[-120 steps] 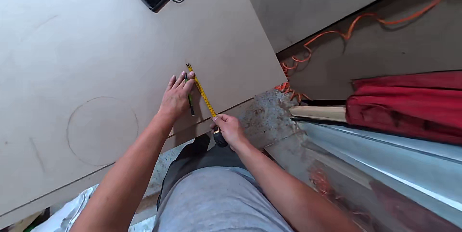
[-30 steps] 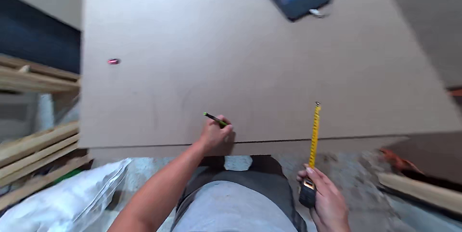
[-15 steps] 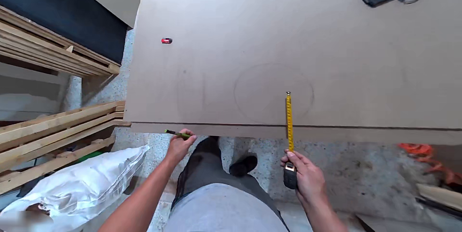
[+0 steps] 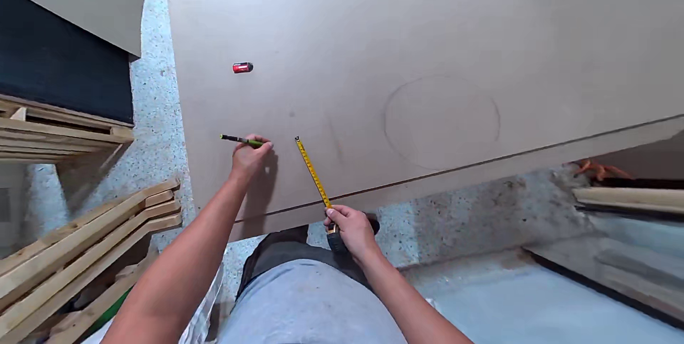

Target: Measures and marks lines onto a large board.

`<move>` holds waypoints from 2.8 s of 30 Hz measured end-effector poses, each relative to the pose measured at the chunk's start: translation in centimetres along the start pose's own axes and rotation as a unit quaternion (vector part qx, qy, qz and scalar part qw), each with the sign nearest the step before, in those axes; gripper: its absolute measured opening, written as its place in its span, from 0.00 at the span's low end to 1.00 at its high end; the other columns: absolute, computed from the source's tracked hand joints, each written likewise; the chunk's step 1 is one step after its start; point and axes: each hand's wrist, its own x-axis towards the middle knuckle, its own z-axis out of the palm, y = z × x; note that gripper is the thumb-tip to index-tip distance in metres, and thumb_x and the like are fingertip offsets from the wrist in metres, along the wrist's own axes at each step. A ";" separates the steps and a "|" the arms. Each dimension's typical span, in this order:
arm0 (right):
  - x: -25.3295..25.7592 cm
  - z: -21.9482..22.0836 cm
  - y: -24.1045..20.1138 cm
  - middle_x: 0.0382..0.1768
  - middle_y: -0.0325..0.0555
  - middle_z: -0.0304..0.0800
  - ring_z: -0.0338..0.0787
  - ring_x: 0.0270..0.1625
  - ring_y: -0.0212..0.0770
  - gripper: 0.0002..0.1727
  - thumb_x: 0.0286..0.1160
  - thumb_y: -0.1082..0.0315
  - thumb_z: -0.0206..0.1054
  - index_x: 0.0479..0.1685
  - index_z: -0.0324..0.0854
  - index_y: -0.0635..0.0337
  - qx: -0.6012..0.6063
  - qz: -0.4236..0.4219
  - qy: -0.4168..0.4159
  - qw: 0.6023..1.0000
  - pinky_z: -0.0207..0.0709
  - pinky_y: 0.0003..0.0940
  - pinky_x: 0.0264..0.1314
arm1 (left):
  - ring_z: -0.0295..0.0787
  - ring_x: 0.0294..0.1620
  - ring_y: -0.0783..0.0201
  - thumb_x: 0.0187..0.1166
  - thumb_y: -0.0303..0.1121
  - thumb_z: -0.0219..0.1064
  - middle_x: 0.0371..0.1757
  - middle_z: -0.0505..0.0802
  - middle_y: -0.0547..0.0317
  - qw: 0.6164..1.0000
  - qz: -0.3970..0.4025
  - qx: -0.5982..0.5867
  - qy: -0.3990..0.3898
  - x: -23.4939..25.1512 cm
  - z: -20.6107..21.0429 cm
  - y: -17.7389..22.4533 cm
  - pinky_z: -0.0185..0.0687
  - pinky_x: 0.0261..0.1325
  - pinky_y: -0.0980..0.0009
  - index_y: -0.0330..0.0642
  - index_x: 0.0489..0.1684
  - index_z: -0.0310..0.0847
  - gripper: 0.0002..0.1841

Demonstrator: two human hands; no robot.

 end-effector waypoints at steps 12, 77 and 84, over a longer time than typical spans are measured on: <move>0.7 4.5 -1.6 0.33 0.24 0.98 0.96 0.37 0.28 0.13 0.81 0.49 0.66 0.47 0.96 0.38 -0.064 0.053 0.066 0.994 0.91 0.39 0.48 | 0.91 0.30 0.65 0.78 0.39 0.74 0.32 0.95 0.62 0.996 0.051 0.022 -0.076 5.1 1.5 1.8 0.90 0.37 0.61 0.49 0.44 0.91 0.07; -11.2 -52.8 20.1 0.33 0.47 0.89 0.86 0.30 0.41 0.27 0.92 0.46 0.53 0.59 0.88 0.60 0.352 0.008 0.239 0.905 0.84 0.39 0.31 | 0.92 0.28 0.63 0.76 0.44 0.75 0.28 0.95 0.61 0.999 -0.004 0.042 -0.016 -6.2 32.2 11.8 0.90 0.36 0.57 0.50 0.37 0.91 0.09; -9.9 -57.5 19.4 0.34 0.41 0.87 0.86 0.33 0.37 0.23 0.92 0.52 0.51 0.64 0.84 0.59 0.316 0.031 0.152 0.936 0.84 0.37 0.36 | 0.93 0.31 0.64 0.77 0.46 0.74 0.30 0.95 0.63 0.998 -0.021 0.060 -0.008 -3.8 38.8 18.2 0.91 0.39 0.56 0.52 0.39 0.92 0.09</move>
